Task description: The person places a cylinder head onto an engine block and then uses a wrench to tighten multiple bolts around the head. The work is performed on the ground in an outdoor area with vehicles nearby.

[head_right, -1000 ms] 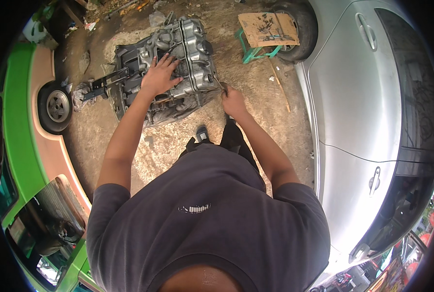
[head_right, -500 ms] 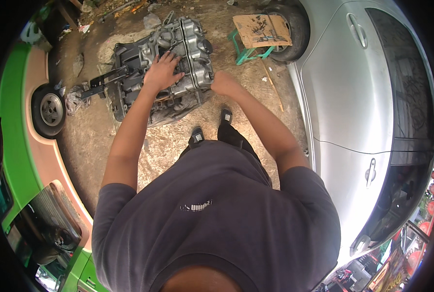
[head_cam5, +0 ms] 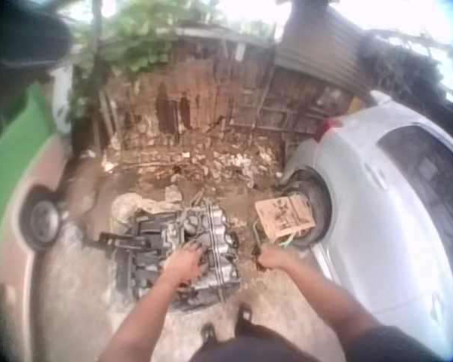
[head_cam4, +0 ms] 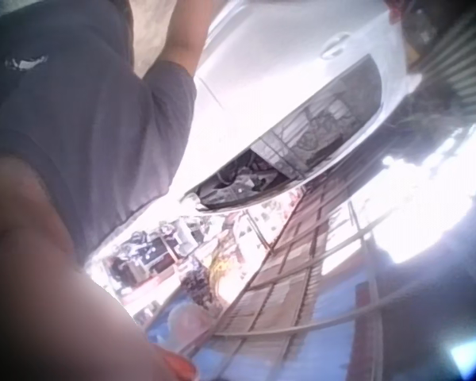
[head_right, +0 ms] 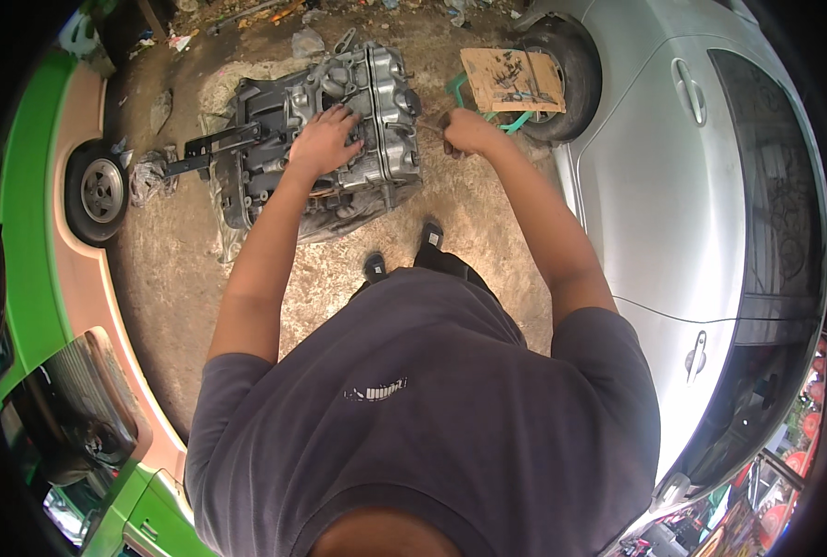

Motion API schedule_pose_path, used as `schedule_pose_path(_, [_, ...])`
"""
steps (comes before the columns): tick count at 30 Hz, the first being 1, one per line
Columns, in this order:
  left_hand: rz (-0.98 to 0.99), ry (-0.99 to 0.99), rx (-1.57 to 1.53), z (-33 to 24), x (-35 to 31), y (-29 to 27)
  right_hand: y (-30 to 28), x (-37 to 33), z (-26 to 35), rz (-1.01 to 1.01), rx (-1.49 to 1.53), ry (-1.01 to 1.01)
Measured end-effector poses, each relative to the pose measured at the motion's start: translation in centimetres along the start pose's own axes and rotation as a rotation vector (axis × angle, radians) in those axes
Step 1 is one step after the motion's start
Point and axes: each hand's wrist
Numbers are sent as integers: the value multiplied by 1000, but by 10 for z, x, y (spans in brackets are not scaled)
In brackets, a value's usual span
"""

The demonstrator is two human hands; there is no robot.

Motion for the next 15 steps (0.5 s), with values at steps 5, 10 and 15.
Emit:
schedule_pose_path(5, [-11, -10, -8, -3, -2, 0, 34, 2, -48, -221, -220, 70])
schedule_pose_path(10, [15, -8, -13, -4, -2, -3, 65, -6, -68, -349, 21, -77])
schedule_pose_path(15, [36, -18, -1, -6, -4, -5, 90, -1, -86, -272, 275, -161])
Point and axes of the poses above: each hand's wrist, its own x-axis towards the middle knuckle, its own y-axis out of the palm, z = x × y, and after that the axes turned 15 degrees about z, right-handed
